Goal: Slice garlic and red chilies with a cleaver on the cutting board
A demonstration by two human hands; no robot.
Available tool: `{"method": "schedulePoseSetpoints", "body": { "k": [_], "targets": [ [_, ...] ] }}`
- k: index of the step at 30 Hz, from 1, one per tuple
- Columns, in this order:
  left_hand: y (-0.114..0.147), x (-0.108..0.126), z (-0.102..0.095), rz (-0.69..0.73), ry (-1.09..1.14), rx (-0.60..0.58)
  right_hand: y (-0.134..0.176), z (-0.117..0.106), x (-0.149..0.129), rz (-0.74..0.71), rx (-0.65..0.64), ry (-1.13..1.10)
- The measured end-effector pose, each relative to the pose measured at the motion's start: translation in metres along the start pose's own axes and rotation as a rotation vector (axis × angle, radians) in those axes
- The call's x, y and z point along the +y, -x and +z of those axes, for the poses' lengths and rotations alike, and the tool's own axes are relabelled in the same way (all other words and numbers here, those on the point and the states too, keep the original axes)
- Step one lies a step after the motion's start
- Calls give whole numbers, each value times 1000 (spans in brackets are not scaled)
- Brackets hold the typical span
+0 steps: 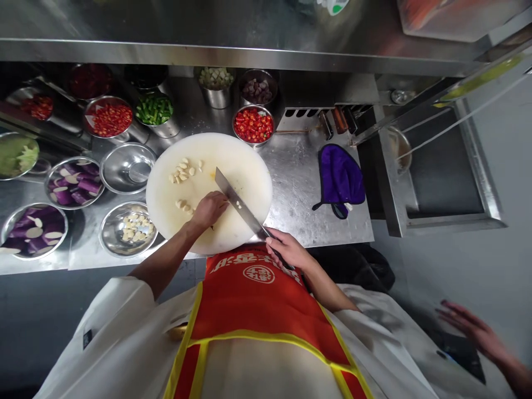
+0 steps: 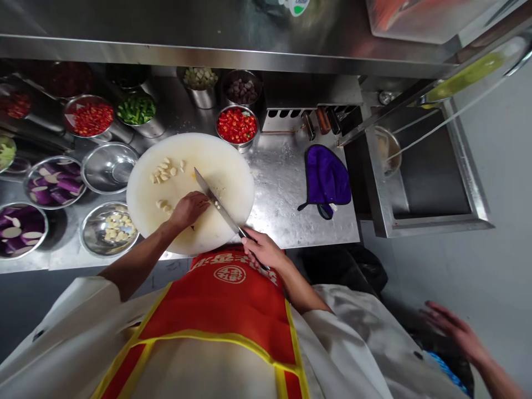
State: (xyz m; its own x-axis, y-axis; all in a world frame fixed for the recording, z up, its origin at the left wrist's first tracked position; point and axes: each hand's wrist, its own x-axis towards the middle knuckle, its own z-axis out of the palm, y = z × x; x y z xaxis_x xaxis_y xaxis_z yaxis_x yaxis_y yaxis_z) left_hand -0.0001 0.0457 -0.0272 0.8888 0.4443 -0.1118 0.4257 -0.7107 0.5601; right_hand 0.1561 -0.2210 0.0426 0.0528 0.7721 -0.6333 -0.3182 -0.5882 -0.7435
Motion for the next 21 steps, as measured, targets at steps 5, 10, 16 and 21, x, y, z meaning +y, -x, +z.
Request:
{"method": "schedulePoseSetpoints", "body": {
  "k": [5,10,16,21],
  "targets": [
    [-6,21,1,-178,-154,37,1,2,3,-5,18,-50],
    [1,15,-18,-301,-300,42,-1,3,10,-30,18,-59],
    [21,-32,-67,-270,-373,-24,-3,2,16,-55,3,-29],
    [-5,-59,-80,-304,-329,121,-4,2,17,-76,2,22]
  ]
}}
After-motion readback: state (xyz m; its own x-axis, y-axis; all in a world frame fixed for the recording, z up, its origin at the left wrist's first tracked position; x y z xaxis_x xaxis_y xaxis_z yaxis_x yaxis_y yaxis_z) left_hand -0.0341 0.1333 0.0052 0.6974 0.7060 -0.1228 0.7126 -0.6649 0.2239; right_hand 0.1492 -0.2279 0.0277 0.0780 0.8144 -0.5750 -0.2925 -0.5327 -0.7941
